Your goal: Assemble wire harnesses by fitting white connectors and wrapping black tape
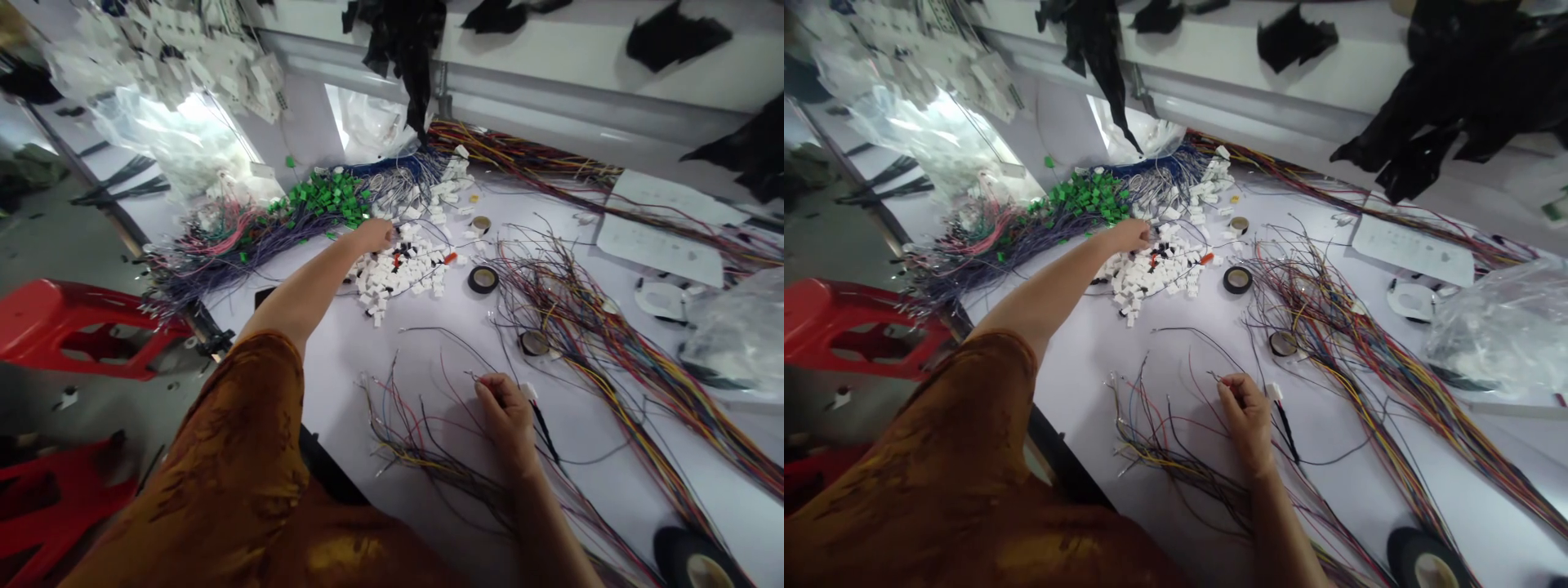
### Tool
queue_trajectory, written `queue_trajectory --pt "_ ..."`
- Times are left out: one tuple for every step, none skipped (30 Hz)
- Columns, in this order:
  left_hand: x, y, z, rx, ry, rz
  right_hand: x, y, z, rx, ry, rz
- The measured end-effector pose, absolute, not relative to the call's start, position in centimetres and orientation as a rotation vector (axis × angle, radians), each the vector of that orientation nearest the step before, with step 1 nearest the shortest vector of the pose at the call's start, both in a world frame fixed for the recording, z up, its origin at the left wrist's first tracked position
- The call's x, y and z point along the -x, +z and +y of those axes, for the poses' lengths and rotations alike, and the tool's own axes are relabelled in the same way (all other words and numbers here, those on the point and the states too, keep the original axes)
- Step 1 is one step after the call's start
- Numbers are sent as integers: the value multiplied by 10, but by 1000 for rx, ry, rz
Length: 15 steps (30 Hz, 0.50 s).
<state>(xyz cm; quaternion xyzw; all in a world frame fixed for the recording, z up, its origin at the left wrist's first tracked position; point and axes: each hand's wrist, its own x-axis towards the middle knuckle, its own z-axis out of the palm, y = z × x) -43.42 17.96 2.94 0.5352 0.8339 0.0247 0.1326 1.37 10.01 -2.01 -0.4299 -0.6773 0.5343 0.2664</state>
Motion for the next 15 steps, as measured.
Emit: queue_trajectory --pt "435 30 176 -1555 57 2414 -14 -20 100 1152 1439 -1834" --pt "436 32 171 -1563 48 2406 -14 -20 101 1145 1436 -1839" --pt "437 33 165 -1576 45 2394 -13 -19 101 1140 1435 -1840" --pt "437 35 159 -1591 48 2382 -13 -19 101 1137 1436 -1840" --pt "437 38 153 -1606 59 2373 -13 -19 101 1136 1438 -1838" --pt "436 41 147 -1621 79 2372 -12 -18 102 1136 1441 -1834" --pt "434 44 143 -1635 108 2380 -11 -18 102 1138 1443 -1830" --pt "431 47 140 -1647 144 2396 -10 -17 102 1140 1445 -1827" --pt "426 51 139 -1662 185 2412 -10 -16 101 1142 1444 -1824" --pt "419 53 141 -1681 232 2415 -9 -14 101 1144 1442 -1820" --pt "411 55 146 -1704 276 2400 -8 -13 100 1147 1439 -1816" --pt "401 56 154 -1730 315 2370 -8 -12 100 1150 1434 -1812" --pt "391 55 164 -1758 350 2326 -8 -12 99 1154 1427 -1808" --pt "379 54 175 -1786 376 2285 -8 -12 99 1159 1421 -1802" --pt "368 52 188 -1809 396 2258 -9 -12 99 1163 1417 -1796"
